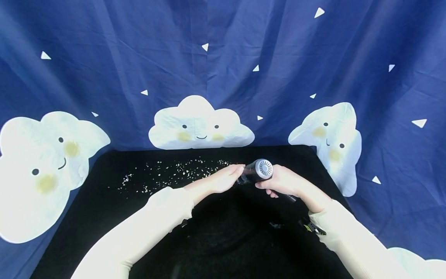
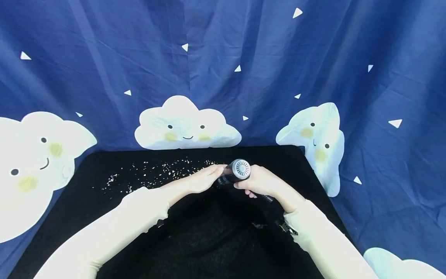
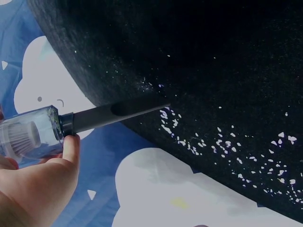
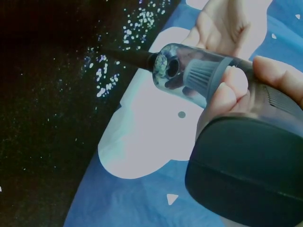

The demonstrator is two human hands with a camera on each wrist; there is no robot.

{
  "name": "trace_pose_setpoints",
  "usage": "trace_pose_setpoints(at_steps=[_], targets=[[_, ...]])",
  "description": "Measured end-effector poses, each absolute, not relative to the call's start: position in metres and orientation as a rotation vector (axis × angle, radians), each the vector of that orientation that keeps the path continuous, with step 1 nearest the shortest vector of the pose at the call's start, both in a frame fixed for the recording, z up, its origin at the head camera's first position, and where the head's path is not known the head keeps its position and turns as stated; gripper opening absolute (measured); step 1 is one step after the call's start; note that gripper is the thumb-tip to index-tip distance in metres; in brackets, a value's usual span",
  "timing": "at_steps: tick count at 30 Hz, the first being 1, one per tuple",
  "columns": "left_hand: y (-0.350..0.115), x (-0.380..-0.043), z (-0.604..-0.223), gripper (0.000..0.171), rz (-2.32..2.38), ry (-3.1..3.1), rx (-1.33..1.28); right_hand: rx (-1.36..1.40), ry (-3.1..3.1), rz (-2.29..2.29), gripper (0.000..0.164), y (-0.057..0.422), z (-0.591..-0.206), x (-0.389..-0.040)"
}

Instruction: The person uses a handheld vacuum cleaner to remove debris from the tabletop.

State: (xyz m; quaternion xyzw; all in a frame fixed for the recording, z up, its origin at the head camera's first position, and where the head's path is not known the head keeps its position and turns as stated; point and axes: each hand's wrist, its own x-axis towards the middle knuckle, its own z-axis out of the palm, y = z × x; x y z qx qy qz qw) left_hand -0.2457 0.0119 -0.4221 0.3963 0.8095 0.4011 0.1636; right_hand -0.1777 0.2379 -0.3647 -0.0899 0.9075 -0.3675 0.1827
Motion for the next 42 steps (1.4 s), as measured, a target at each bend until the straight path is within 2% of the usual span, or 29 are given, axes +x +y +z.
trace_pose_setpoints(at_steps=[13, 42], targets=[[0.017, -0.247, -0.424, 0.044, 1.250, 2.195, 1.230, -0.194, 2.665, -0.886, 0.022, 0.235, -0.360, -0.177], [0.025, -0.254, -0.426, 0.048, 1.296, 2.135, 1.164, -0.194, 2.662, -0.921, 0.022, 0.239, -0.363, -0.179]])
